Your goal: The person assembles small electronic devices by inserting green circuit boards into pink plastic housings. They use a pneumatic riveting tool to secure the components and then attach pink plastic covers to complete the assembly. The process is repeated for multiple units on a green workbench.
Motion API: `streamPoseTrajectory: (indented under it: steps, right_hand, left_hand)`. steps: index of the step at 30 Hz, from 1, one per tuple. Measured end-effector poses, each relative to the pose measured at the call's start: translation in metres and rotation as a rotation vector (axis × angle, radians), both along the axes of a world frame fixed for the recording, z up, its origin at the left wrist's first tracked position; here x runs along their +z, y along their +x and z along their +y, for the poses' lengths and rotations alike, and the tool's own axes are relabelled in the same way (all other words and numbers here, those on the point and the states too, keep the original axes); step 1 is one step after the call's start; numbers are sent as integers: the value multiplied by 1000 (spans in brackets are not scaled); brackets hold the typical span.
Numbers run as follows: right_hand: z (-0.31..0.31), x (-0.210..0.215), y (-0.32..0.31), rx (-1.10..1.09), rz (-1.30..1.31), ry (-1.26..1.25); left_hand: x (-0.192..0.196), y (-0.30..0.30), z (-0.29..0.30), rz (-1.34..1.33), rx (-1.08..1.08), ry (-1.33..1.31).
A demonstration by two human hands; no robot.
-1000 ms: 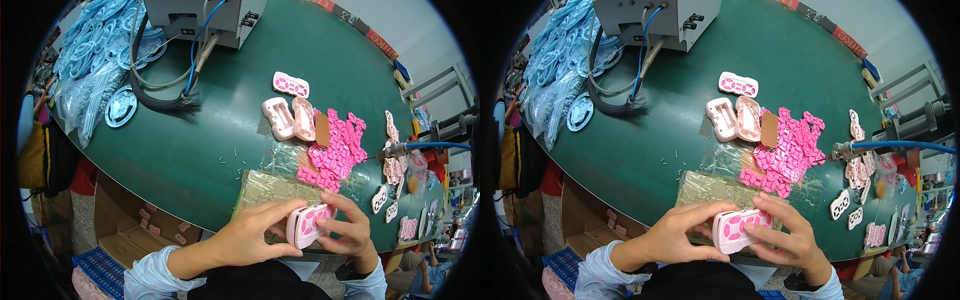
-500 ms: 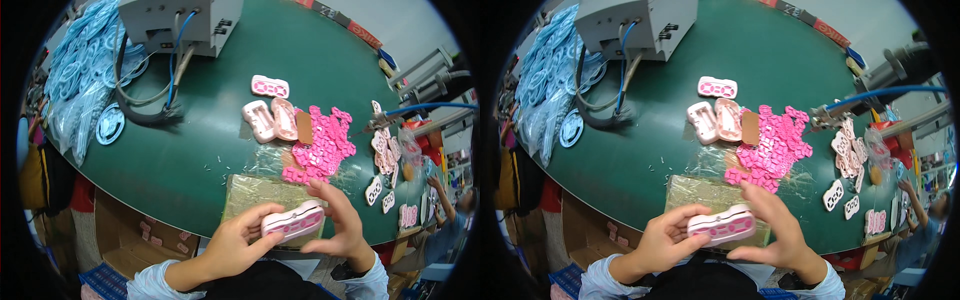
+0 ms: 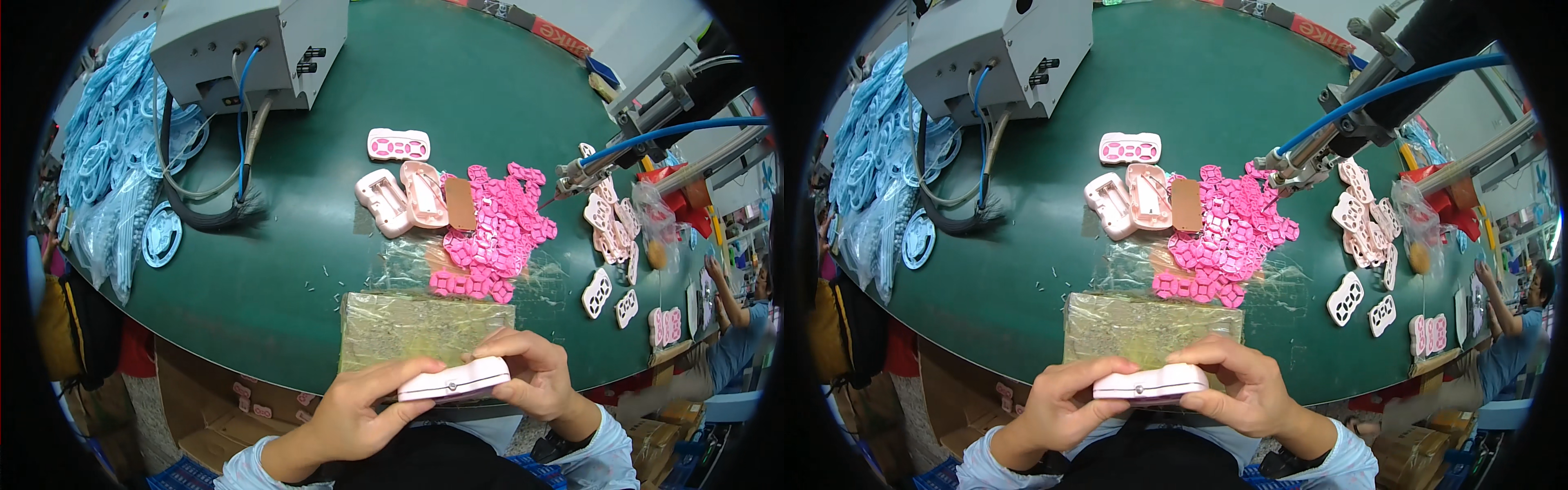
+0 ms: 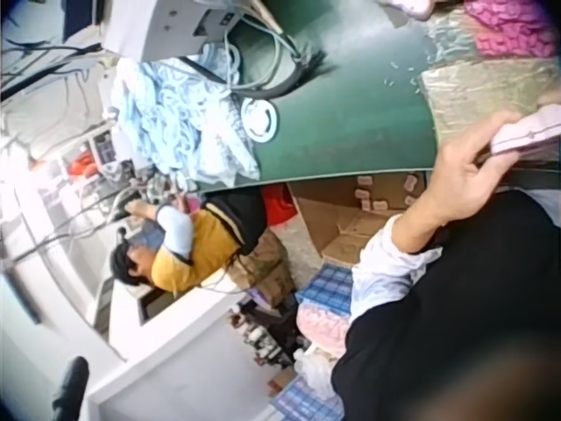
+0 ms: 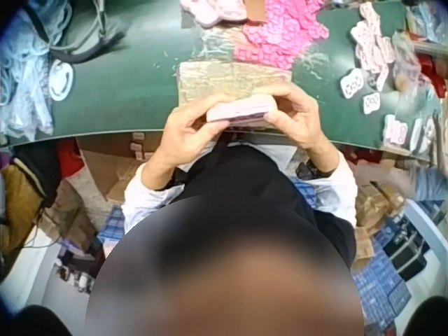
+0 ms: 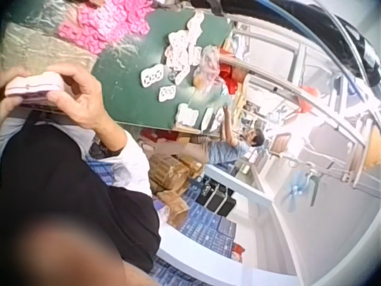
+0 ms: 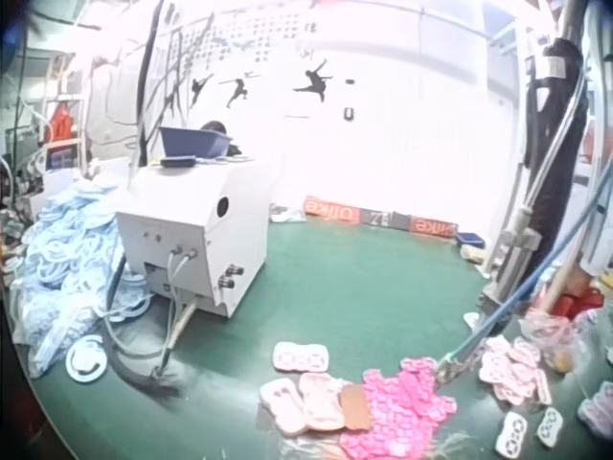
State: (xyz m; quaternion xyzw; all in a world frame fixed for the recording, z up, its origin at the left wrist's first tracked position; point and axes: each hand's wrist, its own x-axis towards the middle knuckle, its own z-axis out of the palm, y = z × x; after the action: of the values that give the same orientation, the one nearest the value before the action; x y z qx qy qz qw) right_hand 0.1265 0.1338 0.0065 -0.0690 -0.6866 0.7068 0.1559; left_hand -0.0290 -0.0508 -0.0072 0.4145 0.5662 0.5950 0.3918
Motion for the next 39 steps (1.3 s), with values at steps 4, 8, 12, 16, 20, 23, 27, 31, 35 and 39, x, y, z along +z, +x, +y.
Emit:
streamPoseTrajectory:
  steps: [4,8,12,16,20,23,27,31,35,39]
  right_hand:
    - [-1,7,0,10,-35,79]
    - [-3,8,1,-31,-48,11]
    - [-4,8,-3,-44,21,96]
    - [-5,6,0,-69,-19,101]
    - [-13,1,2,-136,-13,102]
    - [-15,-4,3,-164,-7,82]
    - [-9,-11,6,-152,68,-14]
    - [-17,-8,1,-200,97,-23]
    - [-25,-13,-2,-273,89,2]
    - [-11,-6,-4,-171,62,99]
  left_hand:
    - [-2,16,5,-376,24,-20]
    - [-3,19,8,-123,73,14]
    - [8,13,18,292,81,111]
    - [18,16,22,302,98,116]
    - [20,20,22,281,124,92]
    - [12,26,23,273,151,121]
    - [12,22,26,154,90,185]
    - [9,27,23,193,176,182]
    - [5,31,29,253,270,156]
    - [6,23,33,184,239,240]
